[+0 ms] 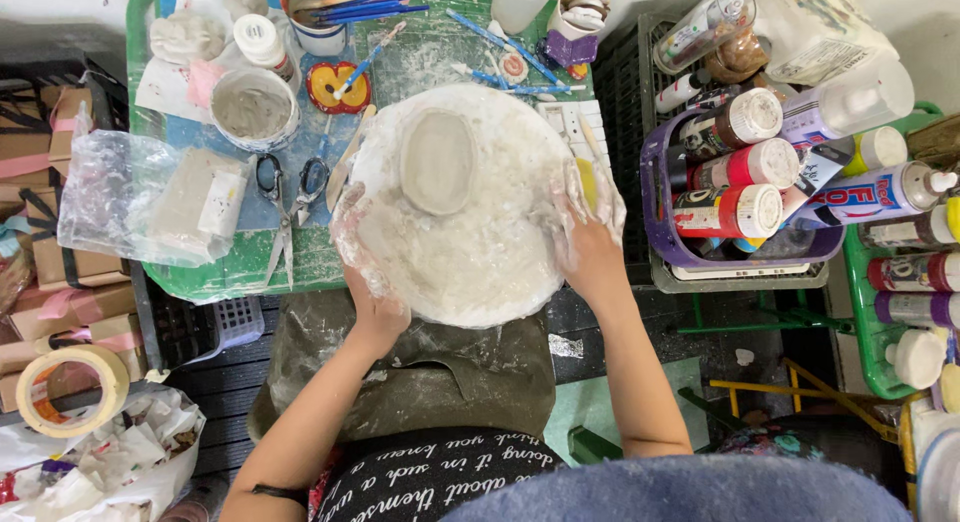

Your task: The person shapes wet clay by hand on a plaster bat, repeatedly pressing, smoothing, and molding an oval form while incorporating smaller clay pieces.

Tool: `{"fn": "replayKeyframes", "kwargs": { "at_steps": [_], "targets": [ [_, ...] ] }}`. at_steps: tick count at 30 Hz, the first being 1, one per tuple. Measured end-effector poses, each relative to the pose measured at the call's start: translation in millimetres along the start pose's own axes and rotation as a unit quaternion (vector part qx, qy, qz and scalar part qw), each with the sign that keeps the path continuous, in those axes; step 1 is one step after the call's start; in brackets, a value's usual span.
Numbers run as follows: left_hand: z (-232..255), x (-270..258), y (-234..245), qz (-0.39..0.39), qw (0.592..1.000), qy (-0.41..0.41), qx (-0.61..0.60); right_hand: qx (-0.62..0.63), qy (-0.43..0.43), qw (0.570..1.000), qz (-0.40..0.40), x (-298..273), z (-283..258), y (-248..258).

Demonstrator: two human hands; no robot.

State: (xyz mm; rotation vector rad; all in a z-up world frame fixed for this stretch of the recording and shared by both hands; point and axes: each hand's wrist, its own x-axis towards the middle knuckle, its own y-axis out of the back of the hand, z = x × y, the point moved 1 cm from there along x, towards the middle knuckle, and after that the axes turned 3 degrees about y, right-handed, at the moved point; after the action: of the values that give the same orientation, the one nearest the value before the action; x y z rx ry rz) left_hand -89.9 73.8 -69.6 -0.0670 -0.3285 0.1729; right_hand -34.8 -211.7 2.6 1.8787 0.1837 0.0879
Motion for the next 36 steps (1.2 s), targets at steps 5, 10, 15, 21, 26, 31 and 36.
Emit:
{"fn": "replayKeyframes", "kwargs": {
  "at_steps": [5, 10, 15, 21, 26, 31, 36],
  "targets": [
    [20, 13, 1, 0.004, 0.999, -0.018, 0.043, -0.173, 0.175, 0.968, 0.054, -16, -16, -3],
    [22, 12, -7, 0.030, 0.998, -0.046, 0.043, 0.115, 0.164, 0.979, -0.028, -14, -9, 16],
    [22, 13, -4, 0.003, 0.999, -0.042, 0.014, 0.112, 0.077, 0.988, 0.077, 3, -10, 47],
    [4, 1, -3, -0.010, 1.000, 0.012, -0.020, 0.065, 0.053, 0.996, 0.031, 10, -18, 38],
    [16, 11, -4, 0.015, 0.998, -0.039, 0.052, 0.050, 0.070, 0.995, 0.056, 6, -21, 27],
    [34, 21, -9, 0.041, 0.993, -0.038, 0.102, 0.037, 0.103, 0.989, 0.101, 6, -16, 12],
    [40, 17, -10, 0.036, 0.994, -0.043, 0.098, 0.027, 0.095, 0.987, 0.129, 9, -12, -2]
  ]
}}
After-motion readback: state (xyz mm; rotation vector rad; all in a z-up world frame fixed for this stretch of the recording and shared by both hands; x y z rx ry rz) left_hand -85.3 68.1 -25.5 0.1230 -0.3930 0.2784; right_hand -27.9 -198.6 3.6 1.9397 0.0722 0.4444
